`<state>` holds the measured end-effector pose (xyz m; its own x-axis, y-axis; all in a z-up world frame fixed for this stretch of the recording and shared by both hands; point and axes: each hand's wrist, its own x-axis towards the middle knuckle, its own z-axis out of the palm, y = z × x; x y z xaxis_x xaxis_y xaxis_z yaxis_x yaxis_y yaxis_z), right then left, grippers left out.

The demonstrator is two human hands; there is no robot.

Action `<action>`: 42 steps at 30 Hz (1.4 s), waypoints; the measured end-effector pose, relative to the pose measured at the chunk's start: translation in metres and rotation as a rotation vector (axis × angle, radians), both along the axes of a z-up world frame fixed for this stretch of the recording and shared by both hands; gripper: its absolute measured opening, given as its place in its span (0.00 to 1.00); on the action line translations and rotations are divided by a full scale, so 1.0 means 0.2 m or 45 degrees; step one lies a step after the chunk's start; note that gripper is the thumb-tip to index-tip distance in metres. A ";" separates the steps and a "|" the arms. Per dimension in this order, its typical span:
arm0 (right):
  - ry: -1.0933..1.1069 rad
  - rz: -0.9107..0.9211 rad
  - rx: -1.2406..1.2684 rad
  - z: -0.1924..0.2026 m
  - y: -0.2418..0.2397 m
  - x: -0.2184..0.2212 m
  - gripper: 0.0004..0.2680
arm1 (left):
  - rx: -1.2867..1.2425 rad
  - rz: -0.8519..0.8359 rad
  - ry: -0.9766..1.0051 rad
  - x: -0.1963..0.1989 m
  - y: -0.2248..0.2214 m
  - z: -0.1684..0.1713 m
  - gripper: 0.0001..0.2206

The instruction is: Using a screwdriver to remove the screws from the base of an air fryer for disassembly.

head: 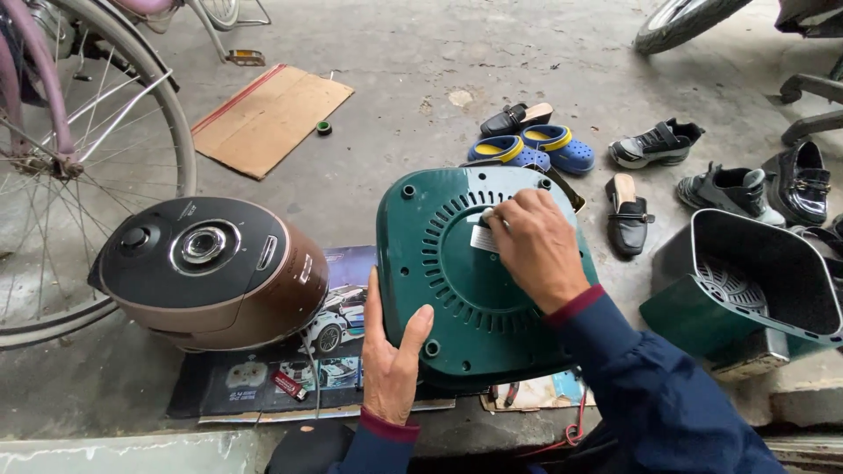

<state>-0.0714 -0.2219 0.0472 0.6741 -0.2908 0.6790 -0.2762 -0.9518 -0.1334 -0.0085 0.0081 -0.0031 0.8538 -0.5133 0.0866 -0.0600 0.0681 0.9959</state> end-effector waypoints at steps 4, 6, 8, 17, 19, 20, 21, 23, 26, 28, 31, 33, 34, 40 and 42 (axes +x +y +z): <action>0.026 0.012 0.112 0.06 0.03 -0.05 0.03 | -0.026 -0.022 -0.004 0.00 0.02 -0.01 0.41; -0.016 0.007 0.301 0.10 0.06 -0.05 0.03 | -0.023 -0.034 -0.005 0.01 0.03 -0.04 0.42; -0.045 0.041 0.302 0.13 0.06 -0.02 0.03 | -0.019 -0.040 0.000 0.01 0.04 -0.04 0.42; -0.094 0.215 0.121 0.11 0.15 0.23 0.01 | -0.079 -0.055 -0.027 0.00 0.08 -0.02 0.41; -0.093 0.261 0.082 0.12 0.27 0.24 0.01 | -0.089 -0.061 -0.020 0.00 0.08 -0.03 0.41; -0.071 0.311 0.030 0.13 0.32 0.24 0.01 | -0.088 -0.070 -0.004 0.01 0.08 -0.04 0.41; -0.050 0.361 -0.022 0.13 0.38 0.23 0.01 | -0.086 -0.079 0.011 0.01 0.08 -0.04 0.41; -0.029 0.392 -0.048 0.14 0.44 0.23 0.02 | -0.045 -0.053 0.000 0.02 0.08 -0.06 0.41; 0.003 0.402 -0.082 0.12 0.42 0.27 0.02 | -0.022 -0.048 0.016 0.01 0.08 -0.07 0.42; 0.002 0.394 -0.104 0.11 0.31 0.31 0.03 | -0.053 -0.055 0.028 0.01 0.08 -0.05 0.41; -0.071 0.314 -0.137 0.05 0.04 0.34 0.02 | -0.070 -0.038 -0.028 0.01 0.09 -0.03 0.41; -0.059 0.041 -0.310 0.00 -0.19 0.33 0.04 | -0.063 -0.074 0.040 0.01 0.09 -0.03 0.43; -0.055 0.033 -0.309 0.02 -0.23 0.26 0.04 | -0.062 -0.083 0.043 0.01 0.09 -0.03 0.43; -0.072 -0.155 0.335 0.02 -0.24 -0.31 0.05 | -0.136 -0.121 0.041 0.00 0.11 -0.02 0.41; -0.308 -0.325 1.051 -0.02 -0.17 -0.49 0.11 | -0.144 -0.118 0.033 -0.01 0.11 -0.02 0.41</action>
